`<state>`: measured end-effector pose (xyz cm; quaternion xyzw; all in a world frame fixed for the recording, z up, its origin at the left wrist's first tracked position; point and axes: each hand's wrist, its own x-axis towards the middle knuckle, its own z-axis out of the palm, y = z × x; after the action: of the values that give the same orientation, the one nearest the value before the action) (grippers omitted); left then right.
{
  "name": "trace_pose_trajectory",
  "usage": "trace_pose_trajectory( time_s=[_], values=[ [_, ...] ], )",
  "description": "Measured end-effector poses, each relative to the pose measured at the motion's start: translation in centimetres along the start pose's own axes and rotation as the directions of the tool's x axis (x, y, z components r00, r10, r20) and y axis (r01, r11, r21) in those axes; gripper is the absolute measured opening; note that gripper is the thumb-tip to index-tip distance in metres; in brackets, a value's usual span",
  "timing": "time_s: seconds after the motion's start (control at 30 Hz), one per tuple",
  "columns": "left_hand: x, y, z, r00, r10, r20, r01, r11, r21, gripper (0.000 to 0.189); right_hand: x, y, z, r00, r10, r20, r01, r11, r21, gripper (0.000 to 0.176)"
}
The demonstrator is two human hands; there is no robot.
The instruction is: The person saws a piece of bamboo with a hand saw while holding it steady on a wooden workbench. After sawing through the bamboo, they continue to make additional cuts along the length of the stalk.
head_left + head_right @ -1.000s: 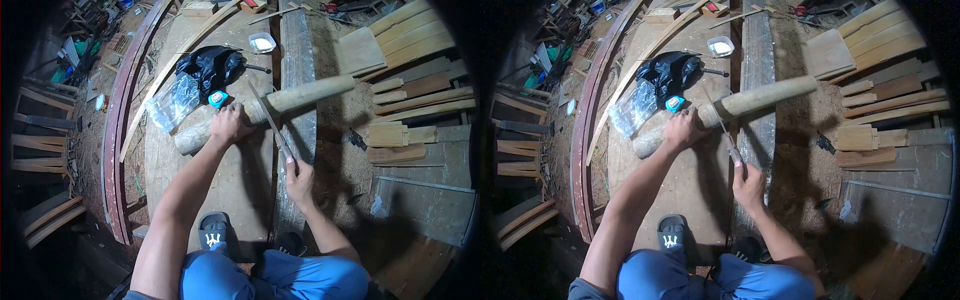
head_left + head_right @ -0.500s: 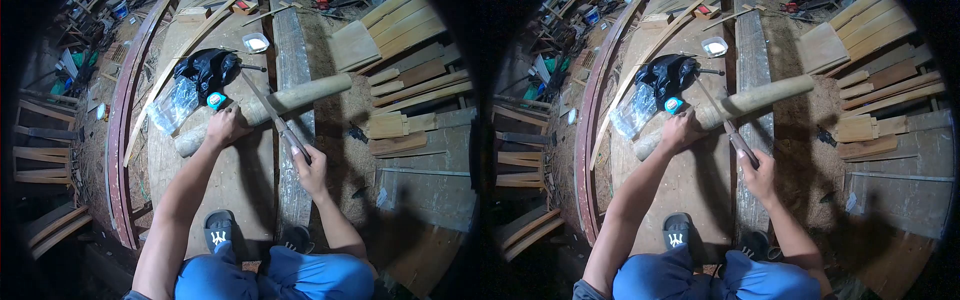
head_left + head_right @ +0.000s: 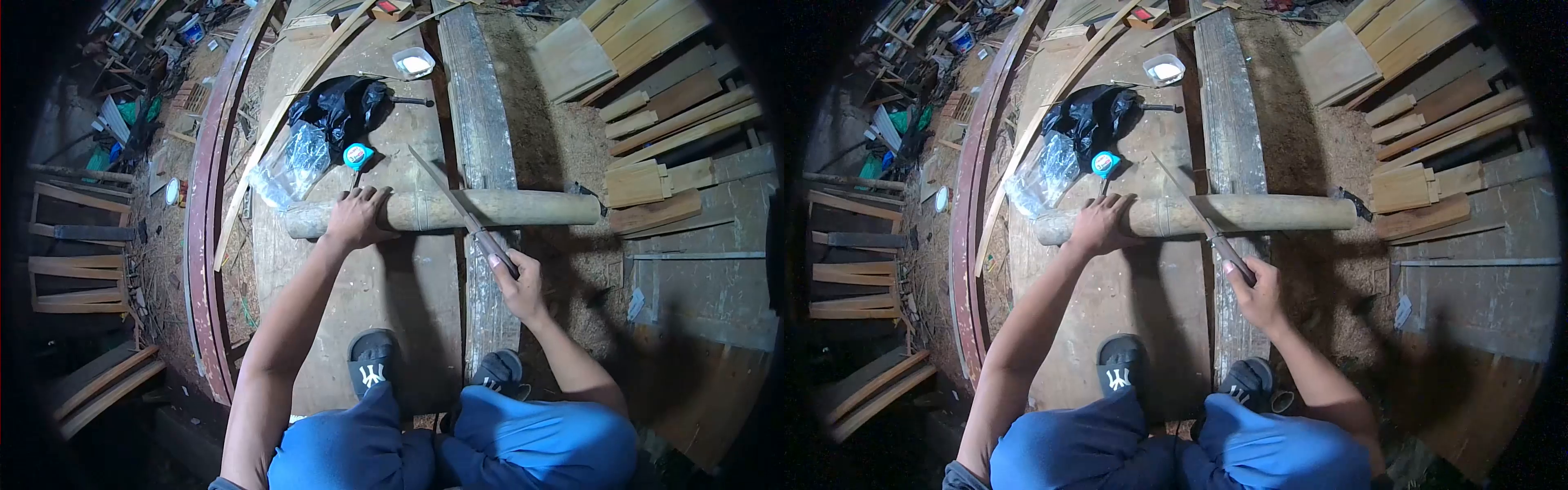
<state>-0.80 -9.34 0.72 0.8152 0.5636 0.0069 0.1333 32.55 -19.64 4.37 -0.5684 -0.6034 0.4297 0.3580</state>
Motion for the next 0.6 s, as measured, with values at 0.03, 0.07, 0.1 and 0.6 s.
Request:
trace_pose_trajectory(
  time_s=[0.03, 0.07, 0.1, 0.6],
  values=[
    [-0.1, -0.2, -0.2, 0.999, -0.035, 0.020, 0.035, 0.999, 0.015, 0.095, -0.2, 0.1, 0.0, 1.000, 0.015, 0.006, -0.015, 1.000, 0.002, 0.036],
    [-0.3, -0.2, -0.4, 0.997, -0.071, 0.039, 0.070, 0.997, 0.029, 0.096, -0.4, -0.1, 0.1, 1.000, 0.015, 0.005, -0.016, 1.000, 0.001, 0.036],
    [-0.3, -0.5, 0.1, 0.996, -0.086, 0.019, 0.086, 0.996, 0.001, 0.091, -0.4, -0.5, 0.2, 1.000, 0.020, 0.021, -0.020, 1.000, 0.009, 0.036],
    [2.6, -0.5, 2.4, 0.900, -0.124, -0.418, 0.108, 0.992, -0.063, 0.084, -0.8, 0.0, 0.4, 0.998, 0.051, -0.043, -0.051, 0.999, -0.008, 0.034]
  ],
)
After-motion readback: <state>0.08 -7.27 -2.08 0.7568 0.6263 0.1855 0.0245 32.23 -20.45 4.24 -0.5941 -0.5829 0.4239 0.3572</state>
